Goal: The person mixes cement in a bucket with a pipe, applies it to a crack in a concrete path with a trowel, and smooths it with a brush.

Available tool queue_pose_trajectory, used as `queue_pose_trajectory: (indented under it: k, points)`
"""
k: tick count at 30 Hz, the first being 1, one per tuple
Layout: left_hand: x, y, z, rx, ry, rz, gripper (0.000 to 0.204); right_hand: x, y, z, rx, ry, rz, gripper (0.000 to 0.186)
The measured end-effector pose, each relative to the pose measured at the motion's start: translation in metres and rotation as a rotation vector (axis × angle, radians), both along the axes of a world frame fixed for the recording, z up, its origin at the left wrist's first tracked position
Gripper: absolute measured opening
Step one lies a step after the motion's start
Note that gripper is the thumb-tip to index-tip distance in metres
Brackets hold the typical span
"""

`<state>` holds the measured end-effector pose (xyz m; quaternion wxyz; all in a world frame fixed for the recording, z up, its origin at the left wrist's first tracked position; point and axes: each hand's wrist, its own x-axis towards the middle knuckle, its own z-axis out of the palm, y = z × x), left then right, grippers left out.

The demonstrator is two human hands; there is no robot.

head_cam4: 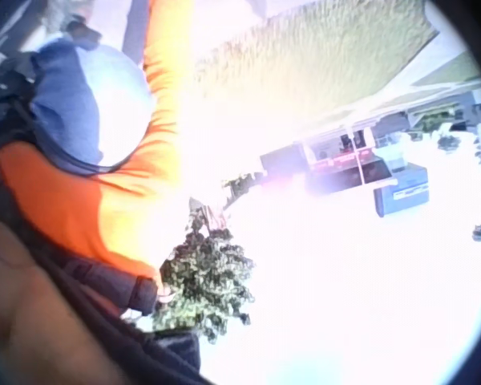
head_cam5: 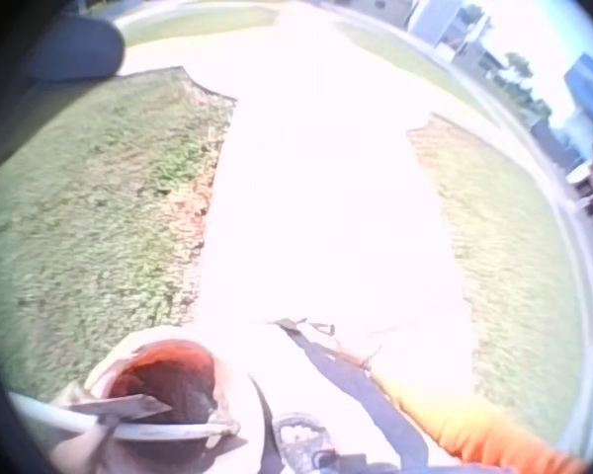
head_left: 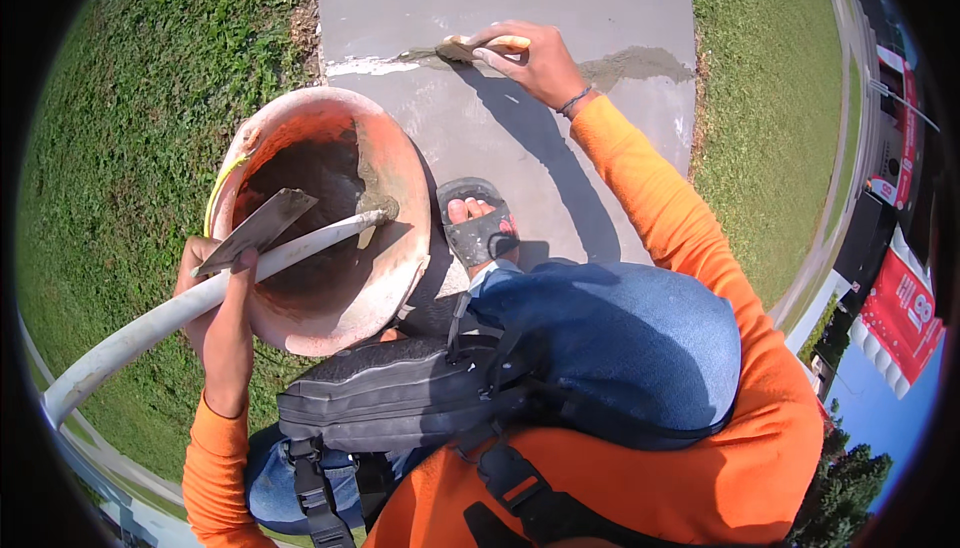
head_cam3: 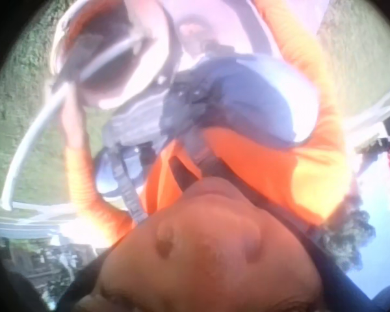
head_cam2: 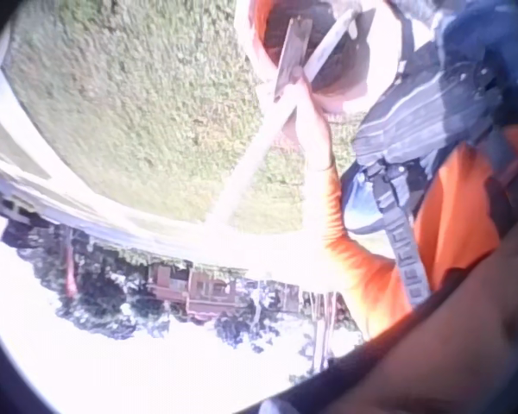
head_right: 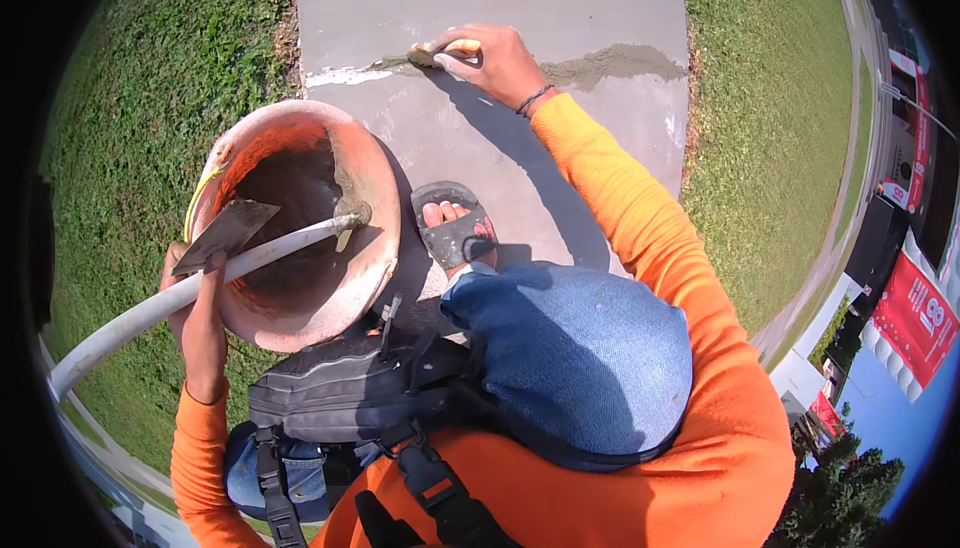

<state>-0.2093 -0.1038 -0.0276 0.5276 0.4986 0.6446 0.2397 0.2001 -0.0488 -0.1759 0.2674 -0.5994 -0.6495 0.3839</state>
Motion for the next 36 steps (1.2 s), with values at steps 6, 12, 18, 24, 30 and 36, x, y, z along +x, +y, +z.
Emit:
queue_pose_trajectory:
  k: [6,12,18,24,30,36]
  points:
    - [0.014,0.007,-0.006,-0.023,-0.031,-0.013,0.018,0.061,-0.037,0.015,0.034,-0.248,-0.015,0.015]
    - [0.004,0.007,-0.022,-0.029,-0.052,0.032,0.028,0.058,-0.039,0.039,0.141,-0.164,-0.198,0.016]
    - [0.015,0.010,-0.022,0.018,-0.042,0.093,0.019,0.072,-0.058,0.022,0.040,-0.280,-0.122,0.016]
    - [0.020,0.014,-0.016,0.002,-0.039,0.104,0.023,0.070,-0.064,0.036,0.087,-0.183,-0.251,0.019]
    - [0.011,0.016,-0.023,0.071,0.005,0.039,0.022,0.065,-0.052,0.027,0.007,-0.006,-0.269,0.024]
    - [0.026,0.011,-0.009,0.046,-0.064,0.122,0.015,0.043,-0.028,0.008,0.091,-0.321,0.058,0.021]
